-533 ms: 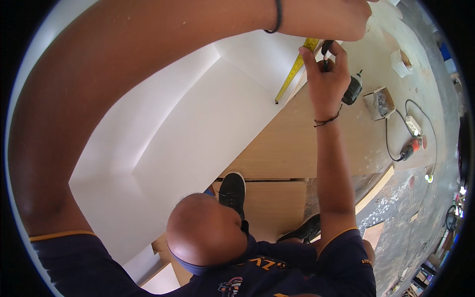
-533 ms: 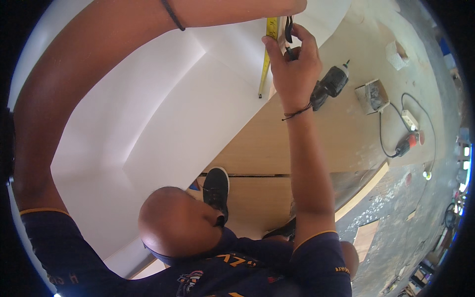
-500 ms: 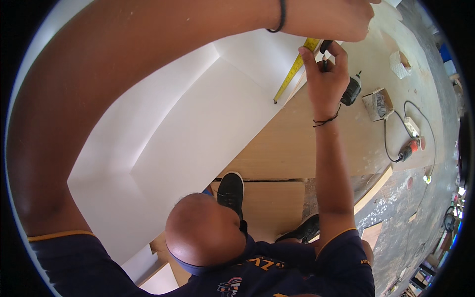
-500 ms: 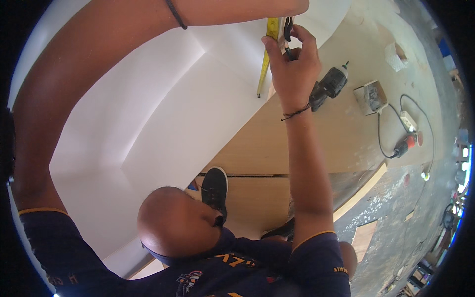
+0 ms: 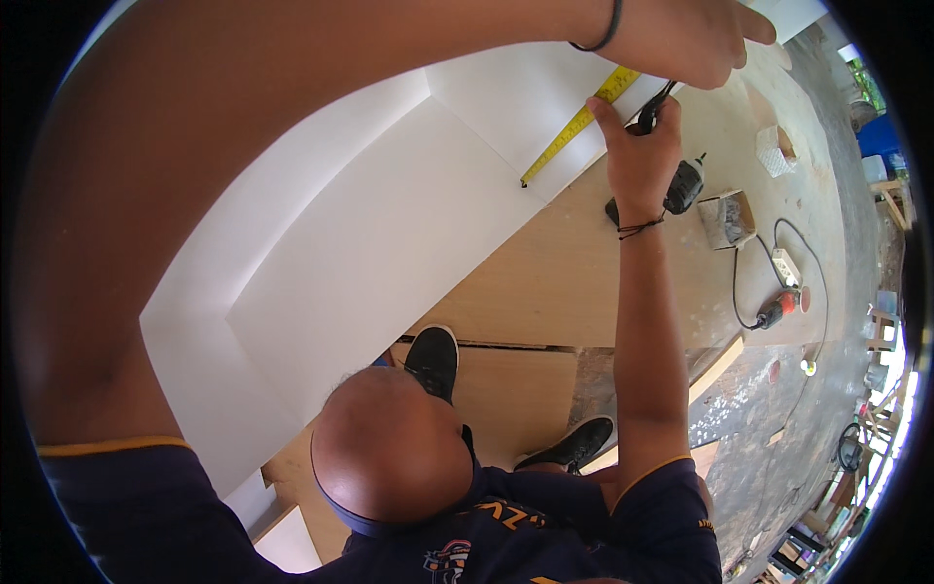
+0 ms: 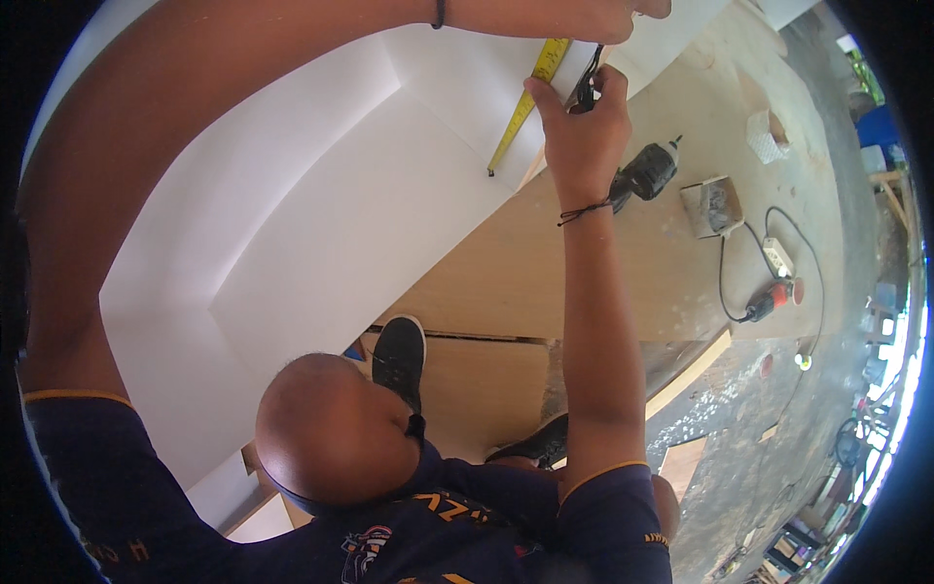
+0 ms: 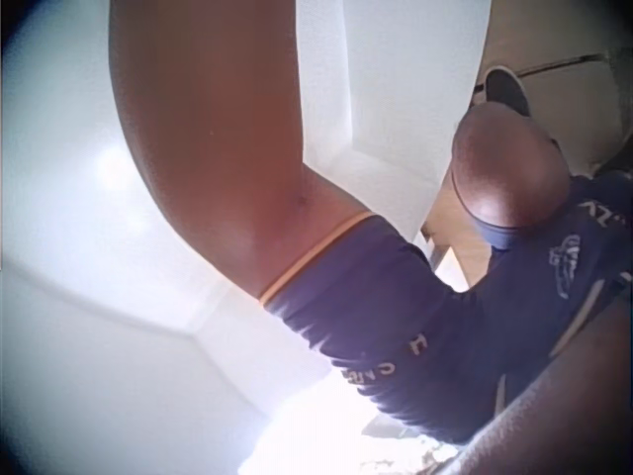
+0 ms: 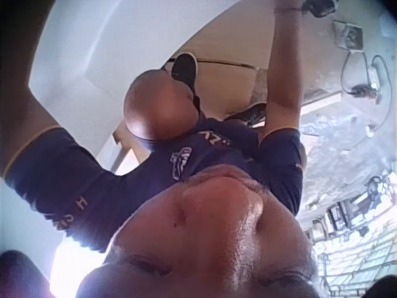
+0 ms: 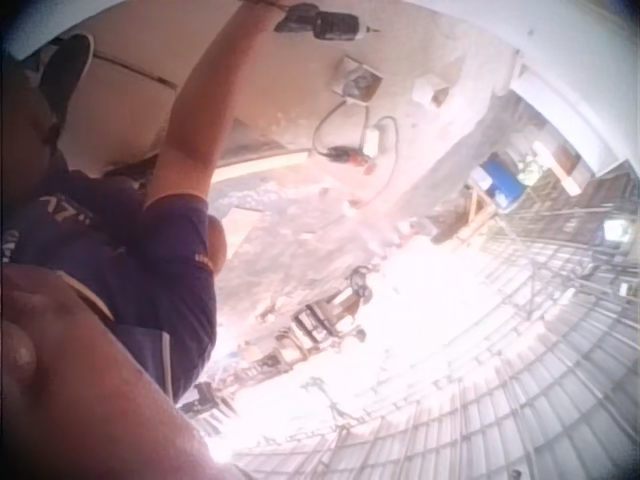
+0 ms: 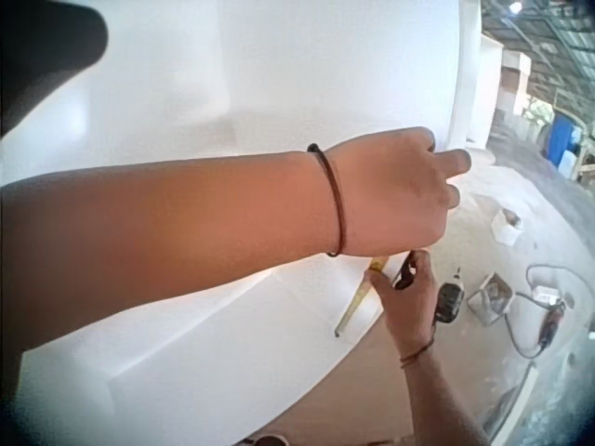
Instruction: The person assembles a wooden cabinet by drilling a screw into a panel, moving a shelf into place, and using a tape measure and pencil to mark the interior walls.
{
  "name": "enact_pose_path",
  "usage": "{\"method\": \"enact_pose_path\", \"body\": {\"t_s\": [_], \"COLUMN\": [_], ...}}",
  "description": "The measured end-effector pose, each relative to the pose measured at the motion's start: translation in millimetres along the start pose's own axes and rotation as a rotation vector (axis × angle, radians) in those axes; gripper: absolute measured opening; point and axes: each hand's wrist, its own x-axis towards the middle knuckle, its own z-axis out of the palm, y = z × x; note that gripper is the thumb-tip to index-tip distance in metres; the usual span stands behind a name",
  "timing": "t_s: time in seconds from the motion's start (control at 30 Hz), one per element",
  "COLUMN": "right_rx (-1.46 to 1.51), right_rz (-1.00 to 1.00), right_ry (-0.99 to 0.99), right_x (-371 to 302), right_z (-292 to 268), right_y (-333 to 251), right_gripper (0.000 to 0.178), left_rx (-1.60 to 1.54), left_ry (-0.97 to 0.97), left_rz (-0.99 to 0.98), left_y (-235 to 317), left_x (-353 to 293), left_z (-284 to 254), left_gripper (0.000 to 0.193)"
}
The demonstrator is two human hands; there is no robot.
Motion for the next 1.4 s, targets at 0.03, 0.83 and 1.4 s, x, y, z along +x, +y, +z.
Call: {"method": "enact_pose_path", "body": {"t_s": [0.03, 0.83, 1.4], "right_rx": [-0.014, -0.033, 0.001], "right_rz": [-0.029, -0.121, -0.031], "right_ry": [-0.004, 0.006, -0.02], "right_x": [0.9, 18.3, 13.3], "right_z": [-0.1, -12.1, -5.4], "right_y": [-0.1, -6.5, -26.3], "right_gripper": [0.061, 0.058, 0.058], "left_rx": [-0.005, -0.008, 0.107], "left_ry": [-0.008, 0.321, -0.02], "left_rz": [0.005, 0.018, -0.058], "left_y": [1.0, -4.6, -14.2], "left_x": [0.5, -1.5, -6.1], "left_z": [2.0, 45.9, -6.5], "left_gripper": [0.011, 0.015, 0.015]}}
